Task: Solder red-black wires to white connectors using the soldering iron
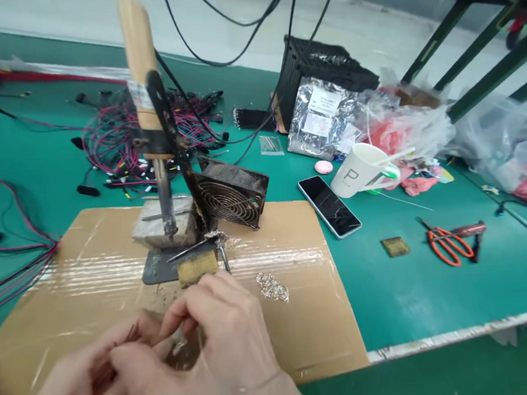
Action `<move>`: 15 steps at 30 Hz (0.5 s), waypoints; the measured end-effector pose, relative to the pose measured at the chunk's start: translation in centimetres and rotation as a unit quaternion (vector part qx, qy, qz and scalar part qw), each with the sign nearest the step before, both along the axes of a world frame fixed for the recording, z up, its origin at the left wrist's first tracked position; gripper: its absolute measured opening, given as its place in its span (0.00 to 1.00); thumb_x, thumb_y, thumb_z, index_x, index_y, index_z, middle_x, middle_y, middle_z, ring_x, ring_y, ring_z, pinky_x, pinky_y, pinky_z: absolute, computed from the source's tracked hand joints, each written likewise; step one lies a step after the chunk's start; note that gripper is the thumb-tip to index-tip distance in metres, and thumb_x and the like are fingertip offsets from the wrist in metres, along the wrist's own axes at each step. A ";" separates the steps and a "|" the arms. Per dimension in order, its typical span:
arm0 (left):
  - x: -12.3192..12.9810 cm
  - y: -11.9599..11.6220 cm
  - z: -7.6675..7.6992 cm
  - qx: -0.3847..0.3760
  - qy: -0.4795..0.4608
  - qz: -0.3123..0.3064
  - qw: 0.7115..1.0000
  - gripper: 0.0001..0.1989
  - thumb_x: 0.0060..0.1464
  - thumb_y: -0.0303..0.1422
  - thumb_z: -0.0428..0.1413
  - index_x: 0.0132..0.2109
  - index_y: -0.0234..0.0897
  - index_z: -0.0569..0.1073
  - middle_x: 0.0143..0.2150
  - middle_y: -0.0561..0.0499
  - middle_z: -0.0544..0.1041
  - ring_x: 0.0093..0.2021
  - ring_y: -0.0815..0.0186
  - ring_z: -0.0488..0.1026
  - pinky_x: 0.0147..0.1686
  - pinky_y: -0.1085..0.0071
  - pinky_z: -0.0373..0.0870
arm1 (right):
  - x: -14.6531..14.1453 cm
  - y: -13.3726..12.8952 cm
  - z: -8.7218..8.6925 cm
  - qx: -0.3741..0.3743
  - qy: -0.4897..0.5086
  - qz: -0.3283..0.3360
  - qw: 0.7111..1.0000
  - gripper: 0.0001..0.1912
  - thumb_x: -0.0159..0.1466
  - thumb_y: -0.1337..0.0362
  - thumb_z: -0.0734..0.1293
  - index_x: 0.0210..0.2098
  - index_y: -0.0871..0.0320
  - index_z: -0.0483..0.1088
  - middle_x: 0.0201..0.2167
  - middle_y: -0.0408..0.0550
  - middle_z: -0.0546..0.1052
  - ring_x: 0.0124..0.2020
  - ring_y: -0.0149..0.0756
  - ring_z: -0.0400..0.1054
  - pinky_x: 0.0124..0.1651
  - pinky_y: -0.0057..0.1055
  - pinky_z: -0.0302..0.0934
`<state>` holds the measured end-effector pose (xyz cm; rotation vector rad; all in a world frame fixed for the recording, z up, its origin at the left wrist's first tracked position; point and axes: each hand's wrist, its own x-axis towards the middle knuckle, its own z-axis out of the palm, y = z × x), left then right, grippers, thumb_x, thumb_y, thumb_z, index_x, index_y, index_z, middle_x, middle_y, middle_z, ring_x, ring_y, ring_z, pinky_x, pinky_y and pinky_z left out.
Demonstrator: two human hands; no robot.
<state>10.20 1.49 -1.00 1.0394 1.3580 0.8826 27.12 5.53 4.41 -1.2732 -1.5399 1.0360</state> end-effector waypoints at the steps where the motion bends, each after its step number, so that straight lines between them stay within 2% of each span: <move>1: 0.0 -0.4 -0.1 0.001 -0.019 -0.004 1.000 0.16 0.55 0.51 0.64 0.38 0.42 0.78 0.33 0.51 0.78 0.34 0.60 0.75 0.34 0.70 0.77 | -0.4 -0.1 0.2 0.002 -0.016 0.011 1.000 0.16 0.53 0.62 0.77 0.21 0.58 0.66 0.23 0.39 0.68 0.30 0.31 0.63 0.34 0.30 0.54; 3: 0.1 -1.0 -0.1 0.005 -0.052 -0.022 0.998 0.19 0.56 0.51 0.63 0.47 0.45 0.79 0.42 0.50 0.81 0.41 0.58 0.78 0.44 0.67 0.80 | -0.7 -0.1 0.4 0.006 -0.040 0.048 0.998 0.19 0.55 0.60 0.76 0.21 0.57 0.62 0.23 0.38 0.66 0.30 0.32 0.61 0.34 0.31 0.53; 5: 0.4 -1.3 0.2 0.018 -0.047 -0.025 0.998 0.19 0.57 0.50 0.63 0.51 0.47 0.78 0.48 0.49 0.81 0.46 0.56 0.78 0.49 0.66 0.79 | -0.6 -0.1 0.5 0.017 -0.057 0.098 0.993 0.17 0.61 0.64 0.71 0.22 0.57 0.60 0.24 0.39 0.67 0.31 0.32 0.62 0.35 0.31 0.53; 8: 0.8 -1.4 0.5 0.026 -0.020 -0.036 0.999 0.17 0.59 0.49 0.61 0.50 0.46 0.79 0.49 0.48 0.81 0.47 0.56 0.79 0.47 0.68 0.81 | -0.1 0.1 0.5 0.026 -0.075 0.150 0.986 0.15 0.65 0.71 0.65 0.24 0.57 0.60 0.26 0.39 0.68 0.31 0.31 0.63 0.34 0.30 0.52; 10: 0.7 -1.5 0.4 0.034 -0.010 -0.042 0.999 0.16 0.60 0.48 0.60 0.50 0.46 0.79 0.50 0.47 0.81 0.47 0.56 0.80 0.47 0.69 0.81 | 0.1 0.1 0.3 0.022 -0.070 0.156 0.985 0.15 0.66 0.71 0.65 0.24 0.57 0.60 0.25 0.39 0.68 0.31 0.31 0.63 0.34 0.30 0.52; 12: 0.2 -1.7 0.2 0.062 0.030 -0.018 0.997 0.16 0.60 0.47 0.61 0.52 0.48 0.78 0.58 0.47 0.78 0.55 0.56 0.78 0.54 0.69 0.77 | 0.1 0.1 0.1 0.027 -0.051 0.152 0.987 0.14 0.67 0.71 0.64 0.25 0.57 0.61 0.26 0.40 0.69 0.31 0.31 0.64 0.34 0.30 0.54; 14: -0.4 -1.7 0.2 0.096 0.073 0.035 0.992 0.18 0.59 0.46 0.61 0.55 0.50 0.77 0.66 0.50 0.72 0.65 0.56 0.71 0.62 0.70 0.70 | 0.0 0.1 -0.3 0.042 -0.039 0.134 0.989 0.14 0.68 0.70 0.64 0.26 0.56 0.62 0.27 0.40 0.69 0.32 0.32 0.65 0.35 0.30 0.55; 15: -0.6 -1.7 0.3 0.104 0.081 0.062 0.989 0.19 0.59 0.46 0.62 0.56 0.51 0.76 0.66 0.52 0.72 0.66 0.57 0.69 0.63 0.72 0.68 | -0.1 0.0 -0.5 0.050 -0.039 0.124 0.990 0.13 0.68 0.70 0.63 0.26 0.56 0.62 0.27 0.40 0.69 0.32 0.32 0.65 0.35 0.30 0.55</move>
